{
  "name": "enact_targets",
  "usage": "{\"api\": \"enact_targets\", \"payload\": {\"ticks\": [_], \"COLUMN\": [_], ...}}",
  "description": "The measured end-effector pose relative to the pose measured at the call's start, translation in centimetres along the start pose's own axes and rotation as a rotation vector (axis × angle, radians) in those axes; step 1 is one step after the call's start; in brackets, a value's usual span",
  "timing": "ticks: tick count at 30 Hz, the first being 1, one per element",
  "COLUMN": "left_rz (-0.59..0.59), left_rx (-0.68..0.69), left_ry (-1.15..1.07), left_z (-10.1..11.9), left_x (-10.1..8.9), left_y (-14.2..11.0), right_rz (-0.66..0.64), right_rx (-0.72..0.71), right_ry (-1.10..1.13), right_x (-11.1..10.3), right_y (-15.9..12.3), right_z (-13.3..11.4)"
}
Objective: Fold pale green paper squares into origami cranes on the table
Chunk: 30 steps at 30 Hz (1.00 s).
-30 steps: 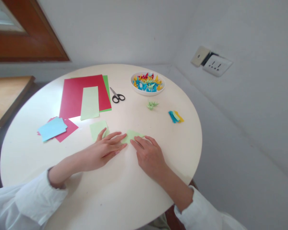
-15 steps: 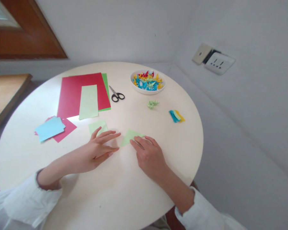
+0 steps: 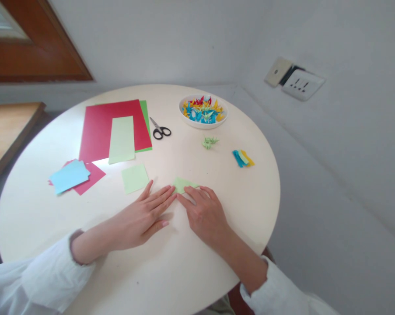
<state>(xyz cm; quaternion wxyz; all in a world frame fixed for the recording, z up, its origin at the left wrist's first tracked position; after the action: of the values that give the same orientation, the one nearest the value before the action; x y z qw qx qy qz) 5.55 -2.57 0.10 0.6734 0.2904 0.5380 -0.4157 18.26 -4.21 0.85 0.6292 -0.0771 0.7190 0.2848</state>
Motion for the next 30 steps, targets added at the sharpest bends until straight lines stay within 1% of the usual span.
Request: {"api": "enact_targets", "payload": {"ticks": [7,16,19,25,28,30], "left_rz": [-0.002,0.025,0.048,0.13,0.232,0.312], "left_rx": [-0.017,-0.027,-0.027,-0.005,-0.007,-0.069], "left_ry": [0.018,-0.002,-0.009,-0.03,-0.06,-0.088], "left_z": [0.0,-0.1,-0.1,-0.3,-0.7,-1.3], "left_x": [-0.2,-0.1,-0.2,-0.4,-0.8,-1.1], "left_y": [0.2,0.2,0.2,0.4,0.6,0.6], "right_rz": [0.022,0.066,0.092,0.143,0.124,0.103], "right_rx": [0.027,0.2,0.236,0.276,0.282,0.277], "right_ry": [0.019,-0.089,-0.129,-0.07,-0.012,0.016], "right_x": [-0.1,-0.5,-0.8,-0.8,-0.2,0.3], "right_y": [0.0,-0.5,-0.7,-0.7,-0.6,-0.6], "right_z": [0.1,1.7,2.3,3.2,3.6,3.7]}}
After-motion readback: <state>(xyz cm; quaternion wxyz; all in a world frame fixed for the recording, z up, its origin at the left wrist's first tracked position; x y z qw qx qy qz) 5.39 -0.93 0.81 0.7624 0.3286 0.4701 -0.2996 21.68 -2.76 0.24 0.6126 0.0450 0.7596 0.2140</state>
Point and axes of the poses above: each hand's wrist, its own y-axis towards the middle knuckle, its own x-axis out of the palm, z = x × y, the point moved 6 cm from there along y, towards the middle knuckle, and after that the axes turned 6 degrees about -z, right-handed, at the moved point
